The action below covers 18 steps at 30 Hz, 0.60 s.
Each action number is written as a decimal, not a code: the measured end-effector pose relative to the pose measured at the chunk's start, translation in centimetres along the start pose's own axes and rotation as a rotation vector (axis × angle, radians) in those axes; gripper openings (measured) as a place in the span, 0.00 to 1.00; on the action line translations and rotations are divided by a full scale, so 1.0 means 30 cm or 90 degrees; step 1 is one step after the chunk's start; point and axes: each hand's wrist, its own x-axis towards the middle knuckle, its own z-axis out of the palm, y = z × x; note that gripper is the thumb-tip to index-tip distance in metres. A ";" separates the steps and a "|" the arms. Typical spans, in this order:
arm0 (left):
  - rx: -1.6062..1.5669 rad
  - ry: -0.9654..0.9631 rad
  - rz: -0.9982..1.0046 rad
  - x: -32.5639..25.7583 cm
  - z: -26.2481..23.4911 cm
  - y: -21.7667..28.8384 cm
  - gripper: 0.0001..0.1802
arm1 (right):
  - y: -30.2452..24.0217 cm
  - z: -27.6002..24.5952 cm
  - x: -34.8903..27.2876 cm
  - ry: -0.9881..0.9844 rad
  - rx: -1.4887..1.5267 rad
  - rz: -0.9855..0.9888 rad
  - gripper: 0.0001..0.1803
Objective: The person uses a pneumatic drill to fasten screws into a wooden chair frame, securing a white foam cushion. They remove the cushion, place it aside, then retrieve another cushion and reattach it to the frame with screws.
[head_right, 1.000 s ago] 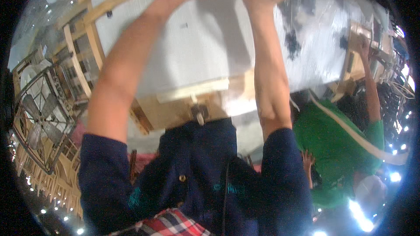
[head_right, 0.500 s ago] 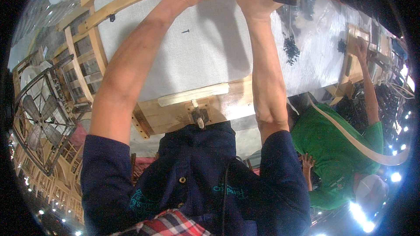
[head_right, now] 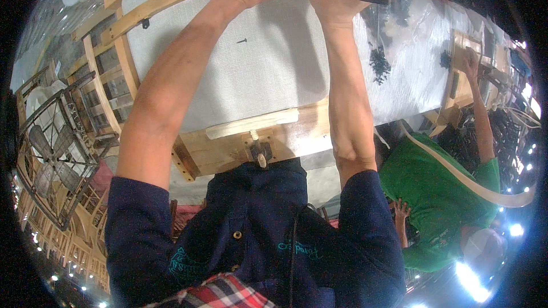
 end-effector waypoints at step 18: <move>-0.022 -0.004 -0.002 0.004 -0.006 0.005 0.30 | 0.037 -0.008 0.006 0.000 0.099 0.084 0.14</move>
